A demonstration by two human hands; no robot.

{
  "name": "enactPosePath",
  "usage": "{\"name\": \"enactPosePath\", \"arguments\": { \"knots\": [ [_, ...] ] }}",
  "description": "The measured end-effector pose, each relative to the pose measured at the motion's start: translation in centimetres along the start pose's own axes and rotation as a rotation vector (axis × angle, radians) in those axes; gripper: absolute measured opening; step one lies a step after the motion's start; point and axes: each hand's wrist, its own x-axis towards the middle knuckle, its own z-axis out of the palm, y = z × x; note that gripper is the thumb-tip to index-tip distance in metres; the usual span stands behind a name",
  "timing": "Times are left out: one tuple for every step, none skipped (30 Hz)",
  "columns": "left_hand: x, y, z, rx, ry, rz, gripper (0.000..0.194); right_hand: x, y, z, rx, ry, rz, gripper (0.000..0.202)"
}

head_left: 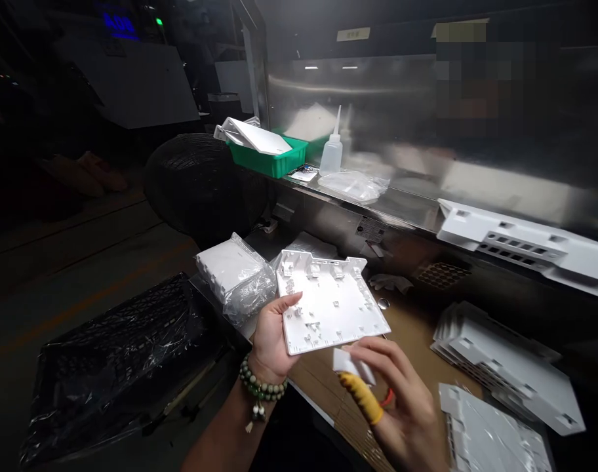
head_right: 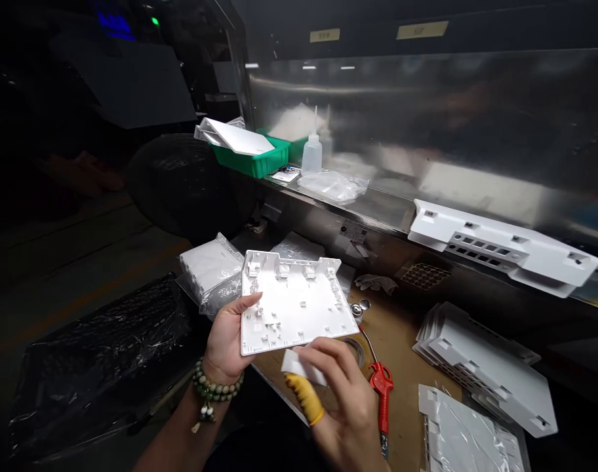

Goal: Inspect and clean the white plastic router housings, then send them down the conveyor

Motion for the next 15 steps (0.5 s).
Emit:
{"name": "enactPosePath", "arguments": {
  "knots": [
    [-0.1, -0.3, 0.3, 0.016, -0.035, 0.027, 0.065, 0.2, -0.8, 0.5, -0.015, 0.009, -0.029, 0.022],
    [-0.1, -0.7, 0.5, 0.029, -0.06, 0.069, 0.064, 0.4, -1.4, 1.0, -0.016, 0.006, -0.056, 0.022],
    [-0.2, -1.1, 0.7, 0.038, -0.075, 0.122, 0.064, 0.5, -1.9, 1.7, -0.01, 0.004, -0.079, 0.022],
    [-0.2, -1.5, 0.9, 0.042, -0.078, 0.177, 0.065, 0.6, -2.2, 2.3, -0.003, 0.003, -0.1, 0.022],
    [-0.2, -1.8, 1.0, 0.045, -0.076, 0.225, 0.068, 0.7, -2.3, 2.8, 0.002, 0.001, -0.119, 0.021],
    [-0.2, -2.0, 1.0, 0.046, -0.07, 0.261, 0.071, 0.7, -2.3, 3.1, 0.002, -0.007, -0.133, 0.022],
    [-0.1, -2.2, 1.0, 0.044, -0.061, 0.281, 0.074, 0.6, -2.2, 3.3, -0.004, -0.016, -0.144, 0.022],
    [-0.1, -2.3, 0.9, 0.042, -0.052, 0.284, 0.076, 0.5, -2.0, 3.3, -0.016, -0.03, -0.155, 0.022],
    [0.0, -2.3, 0.9, 0.038, -0.04, 0.28, 0.078, 0.4, -1.8, 3.1, -0.032, -0.048, -0.161, 0.022],
    [0.0, -2.3, 0.8, 0.033, -0.029, 0.274, 0.078, 0.4, -1.6, 2.9, -0.051, -0.061, -0.162, 0.022],
    [0.1, -2.2, 0.7, 0.025, -0.019, 0.272, 0.078, 0.3, -1.4, 2.7, -0.066, -0.065, -0.16, 0.023],
    [0.1, -2.2, 0.6, 0.019, -0.012, 0.271, 0.077, 0.2, -1.3, 2.5, -0.072, -0.063, -0.154, 0.023],
    [0.0, -2.2, 0.6, 0.016, -0.009, 0.272, 0.078, 0.1, -1.3, 2.5, -0.066, -0.055, -0.149, 0.023],
    [0.0, -2.2, 0.6, 0.015, -0.011, 0.279, 0.078, 0.1, -1.3, 2.6, -0.053, -0.043, -0.148, 0.024],
    [0.0, -2.2, 0.6, 0.02, -0.016, 0.284, 0.078, 0.1, -1.4, 2.8, -0.035, -0.032, -0.147, 0.025]
  ]
}}
